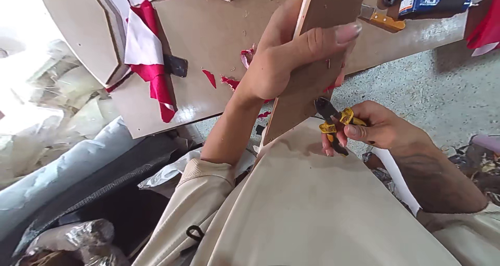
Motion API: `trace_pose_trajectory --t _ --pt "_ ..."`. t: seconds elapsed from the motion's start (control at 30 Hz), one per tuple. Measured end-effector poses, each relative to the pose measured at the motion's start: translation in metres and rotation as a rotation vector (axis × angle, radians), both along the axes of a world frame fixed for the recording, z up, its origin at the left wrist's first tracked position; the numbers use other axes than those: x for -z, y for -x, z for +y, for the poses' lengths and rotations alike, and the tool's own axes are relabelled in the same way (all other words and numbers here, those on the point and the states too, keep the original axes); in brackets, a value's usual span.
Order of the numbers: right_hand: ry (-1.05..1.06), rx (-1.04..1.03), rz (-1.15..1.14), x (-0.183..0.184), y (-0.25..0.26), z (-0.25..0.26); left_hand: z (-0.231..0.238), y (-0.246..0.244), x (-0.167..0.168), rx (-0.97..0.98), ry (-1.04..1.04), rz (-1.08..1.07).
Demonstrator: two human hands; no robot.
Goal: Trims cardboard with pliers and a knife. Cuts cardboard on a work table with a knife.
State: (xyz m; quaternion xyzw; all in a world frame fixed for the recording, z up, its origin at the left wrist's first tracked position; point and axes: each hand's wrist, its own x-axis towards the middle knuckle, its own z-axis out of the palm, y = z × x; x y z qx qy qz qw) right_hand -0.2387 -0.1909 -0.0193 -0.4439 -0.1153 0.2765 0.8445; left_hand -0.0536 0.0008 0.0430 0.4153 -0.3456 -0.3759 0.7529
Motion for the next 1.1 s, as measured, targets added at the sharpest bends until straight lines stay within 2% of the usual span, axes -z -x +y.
trace_pose_trajectory --t 0.1,0.13,0.17,0.23,0.27,0.3,0.37,0.43,0.5,0.6,0.67,0.77,0.93,1.1 --pt "0.073 -0.029 0.051 -0.008 0.003 0.001 -0.002 0.002 0.001 0.009 0.001 0.015" --pt "0.212 0.012 0.008 -0.015 0.005 0.004 -0.003 0.002 0.001 -0.002 -0.016 0.043" --pt "0.440 0.101 -0.110 -0.023 0.008 0.008 -0.003 0.002 0.000 -0.030 -0.051 0.084" --pt "0.973 0.329 -0.488 -0.029 0.014 0.019 -0.003 -0.001 -0.002 -0.138 -0.176 0.220" --pt "1.104 0.425 -0.633 -0.026 0.017 0.024 -0.002 -0.003 0.000 -0.162 -0.231 0.291" --pt "1.141 0.496 -0.721 -0.021 0.019 0.026 0.000 -0.005 0.002 -0.174 -0.260 0.335" --pt "1.100 0.537 -0.750 -0.017 0.017 0.023 0.001 -0.012 0.006 -0.209 -0.253 0.330" --pt "0.964 0.422 -0.575 -0.021 0.019 0.018 0.004 -0.014 0.007 -0.223 -0.247 0.306" --pt "0.791 0.295 -0.392 -0.025 0.019 0.015 0.005 -0.013 0.008 -0.279 -0.204 0.179" --pt "0.463 0.219 -0.138 -0.027 0.015 0.015 0.004 -0.009 0.008 -0.298 -0.030 -0.046" --pt "0.248 0.188 -0.012 -0.025 0.011 0.013 0.005 -0.005 0.006 -0.301 0.083 -0.121" --pt "0.006 0.129 0.117 -0.021 0.008 0.014 0.009 0.001 0.004 -0.335 0.143 -0.165" --pt "-0.165 0.077 0.192 -0.016 0.006 0.018 0.016 0.007 0.006 -0.355 0.196 -0.101" --pt "-0.218 0.045 0.257 -0.016 0.008 0.025 0.027 0.019 0.003 -0.362 0.168 -0.120"
